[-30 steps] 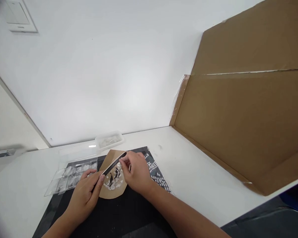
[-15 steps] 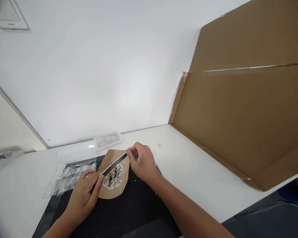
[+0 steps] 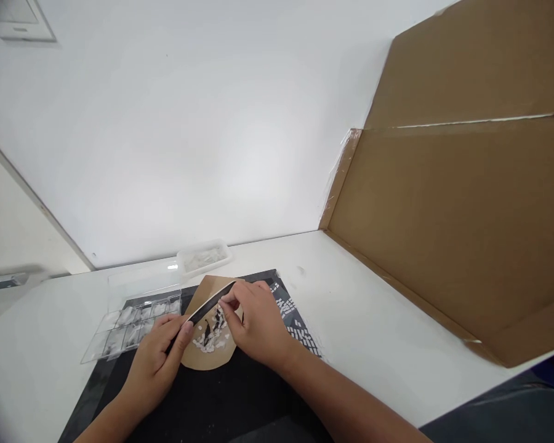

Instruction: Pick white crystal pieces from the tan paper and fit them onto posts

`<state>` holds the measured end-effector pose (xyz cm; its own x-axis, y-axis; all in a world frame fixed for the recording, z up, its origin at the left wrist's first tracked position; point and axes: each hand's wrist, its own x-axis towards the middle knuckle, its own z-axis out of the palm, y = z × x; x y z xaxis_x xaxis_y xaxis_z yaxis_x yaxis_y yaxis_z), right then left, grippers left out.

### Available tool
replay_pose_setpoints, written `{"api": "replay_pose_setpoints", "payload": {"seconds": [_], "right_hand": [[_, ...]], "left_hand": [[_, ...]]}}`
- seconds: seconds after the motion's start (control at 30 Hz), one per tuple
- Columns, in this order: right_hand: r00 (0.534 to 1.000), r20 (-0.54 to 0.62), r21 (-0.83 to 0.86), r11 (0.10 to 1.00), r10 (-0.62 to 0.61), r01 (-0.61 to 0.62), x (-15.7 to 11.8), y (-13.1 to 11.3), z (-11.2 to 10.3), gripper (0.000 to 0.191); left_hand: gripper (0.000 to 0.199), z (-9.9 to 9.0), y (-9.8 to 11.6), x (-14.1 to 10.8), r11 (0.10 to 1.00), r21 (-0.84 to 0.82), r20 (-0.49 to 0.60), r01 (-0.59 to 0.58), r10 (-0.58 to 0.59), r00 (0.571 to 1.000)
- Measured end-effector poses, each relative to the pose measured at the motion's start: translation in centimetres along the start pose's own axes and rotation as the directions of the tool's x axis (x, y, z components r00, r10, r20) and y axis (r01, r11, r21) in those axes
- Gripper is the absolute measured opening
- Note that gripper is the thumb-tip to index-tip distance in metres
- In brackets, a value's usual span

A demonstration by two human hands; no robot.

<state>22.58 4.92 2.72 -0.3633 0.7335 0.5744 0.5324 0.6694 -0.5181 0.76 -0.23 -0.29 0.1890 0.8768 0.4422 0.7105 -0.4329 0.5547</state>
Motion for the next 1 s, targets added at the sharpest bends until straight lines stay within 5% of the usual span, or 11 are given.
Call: {"api": "replay_pose_setpoints", "payload": {"seconds": [0.2,0.3,0.53,0.8,1.0], "right_hand": [[0.987,0.119,0.28,0.95,0.111,-0.141,0.3,-0.8,-1.4,0.01],[0.979,0.158,0.394,0.901,0.129,-0.182,0.0,-1.5,-1.8,0.009],[0.996,0.003,0.185,0.979,0.084,-0.083,0.0,-0.1,-0.8,0.01],[0.999,-0.036,0.246,0.969,0.036,-0.026,-0.5,0.1,-0.1,0.012],[0.984,-0.175,0.172,0.985,0.03,0.001,-0.7,0.2,0.6,0.006]], "left_hand": [[0.032,0.0,0.1,-0.5,0.952,-0.246,0.009,0.182,-0.186,0.982],[0.035,0.1,-0.2,-0.8,0.941,-0.287,-0.013,0.179,-0.191,0.982],[0.027,-0.1,-0.6,-0.7,0.996,0.001,-0.081,0.092,-0.091,0.993],[0.032,-0.5,0.1,-0.6,0.982,-0.085,-0.118,0.167,-0.176,0.977],[0.035,-1.4,0.8,-0.1,0.977,-0.125,-0.052,0.171,-0.179,0.982]]}}
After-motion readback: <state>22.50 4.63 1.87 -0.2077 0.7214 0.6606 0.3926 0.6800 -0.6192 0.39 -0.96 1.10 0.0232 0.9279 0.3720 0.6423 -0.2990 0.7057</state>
